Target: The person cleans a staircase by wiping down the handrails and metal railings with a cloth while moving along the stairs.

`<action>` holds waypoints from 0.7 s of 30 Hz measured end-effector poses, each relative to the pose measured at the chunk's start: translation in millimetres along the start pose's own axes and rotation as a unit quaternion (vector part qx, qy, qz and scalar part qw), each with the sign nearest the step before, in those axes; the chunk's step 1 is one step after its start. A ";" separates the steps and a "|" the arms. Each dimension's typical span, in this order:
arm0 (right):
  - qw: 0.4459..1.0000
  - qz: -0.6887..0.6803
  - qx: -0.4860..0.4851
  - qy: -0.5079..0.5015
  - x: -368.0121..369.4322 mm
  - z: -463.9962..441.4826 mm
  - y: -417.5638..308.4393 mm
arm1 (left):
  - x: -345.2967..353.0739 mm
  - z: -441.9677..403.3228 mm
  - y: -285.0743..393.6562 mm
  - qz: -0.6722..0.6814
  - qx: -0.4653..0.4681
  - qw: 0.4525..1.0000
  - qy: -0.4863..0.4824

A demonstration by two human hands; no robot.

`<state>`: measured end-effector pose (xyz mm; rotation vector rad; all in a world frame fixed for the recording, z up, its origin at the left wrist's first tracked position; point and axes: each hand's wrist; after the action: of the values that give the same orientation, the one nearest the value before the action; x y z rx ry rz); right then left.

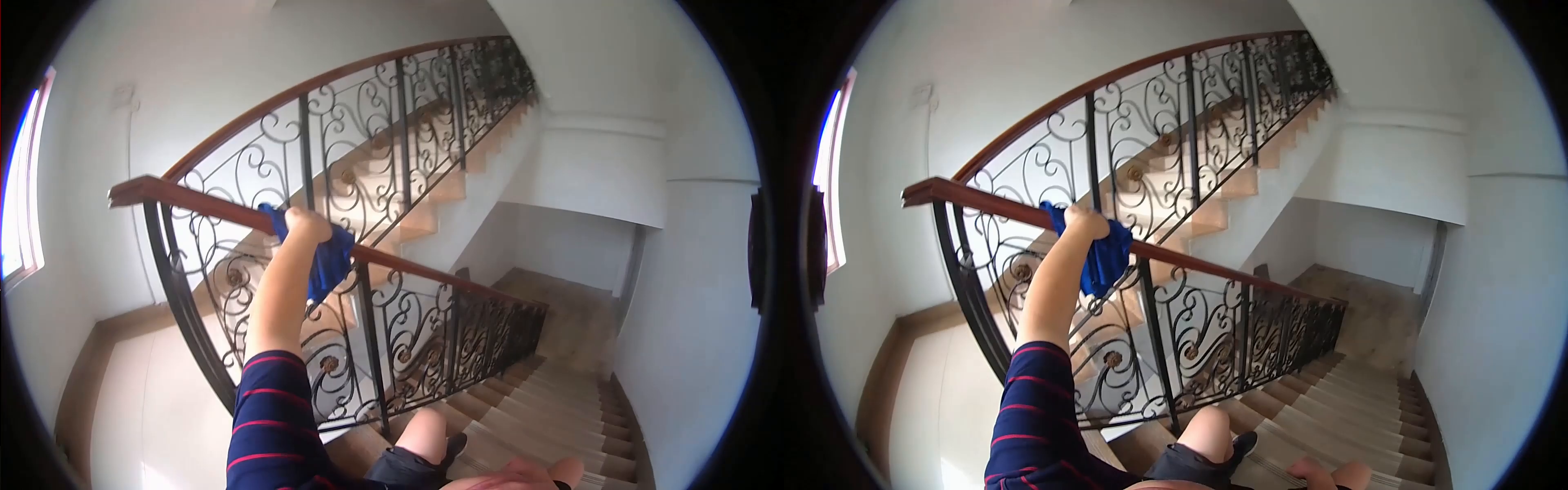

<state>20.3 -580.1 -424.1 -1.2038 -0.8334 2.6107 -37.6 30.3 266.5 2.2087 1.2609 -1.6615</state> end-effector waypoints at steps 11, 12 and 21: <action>0.995 0.000 0.087 -0.053 -43.4 59.3 -69.4 | 10.4 -13.3 6.8 0.021 -0.016 1.000 -0.008; 0.994 0.008 0.091 -0.060 -42.9 60.2 -73.7 | 8.1 -11.2 6.8 0.023 -0.014 1.000 -0.013; 0.983 0.081 0.121 -0.111 -58.1 71.8 -119.9 | 32.0 -46.0 7.1 -0.006 -0.026 0.999 -0.029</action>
<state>-5.2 -530.8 -283.3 -0.9655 -0.4459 2.9138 3.5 67.5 255.4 2.1114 1.2893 -1.6641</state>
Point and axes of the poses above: each hand's wrist, its own z-axis away from the middle knuckle, its own x-axis out of the palm, y = z × x, and after that the axes turned 2 degrees about -y, right-handed
